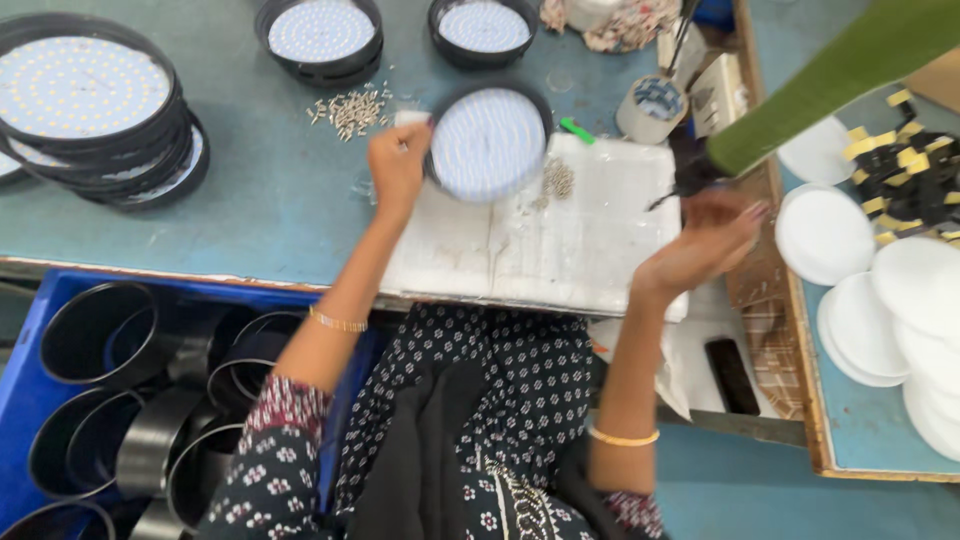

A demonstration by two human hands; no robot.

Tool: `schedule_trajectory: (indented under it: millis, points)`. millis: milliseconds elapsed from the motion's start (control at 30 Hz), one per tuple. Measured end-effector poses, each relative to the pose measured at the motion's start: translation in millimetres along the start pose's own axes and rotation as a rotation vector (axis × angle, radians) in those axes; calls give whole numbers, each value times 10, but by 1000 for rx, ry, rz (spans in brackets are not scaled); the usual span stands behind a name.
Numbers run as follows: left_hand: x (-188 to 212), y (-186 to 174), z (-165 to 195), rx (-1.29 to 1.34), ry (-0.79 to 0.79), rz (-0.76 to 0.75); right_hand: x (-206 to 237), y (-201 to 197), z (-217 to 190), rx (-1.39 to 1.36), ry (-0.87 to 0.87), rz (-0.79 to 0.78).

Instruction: The person uses a green electric screwdriver to fasten screws into a circular LED light module. They hold the module steady with one hand while driving screws with the other, then place the completed unit aside and repeat the process with another module.

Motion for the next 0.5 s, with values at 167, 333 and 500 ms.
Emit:
schedule_trajectory:
  millis: [167, 333, 500]
  points:
    - [-897, 674, -11, 53, -229, 137, 140, -560, 536, 398, -44, -45]
    - [-1144, 1048, -36, -77, -341, 204, 104, -502, 723, 439, 27, -160]
    - [-1154, 1141, -146, -135, -440, 249, -6, -522, 747, 439, 113, -118]
Point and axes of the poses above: each hand's wrist, its own x-axis away from the middle knuckle, its own y-axis out of the palm, z = x × y, the point moved 8 cm from there along -x, towards the middle knuckle, and after that the axes turned 14 degrees about z, right-handed, at the moved point
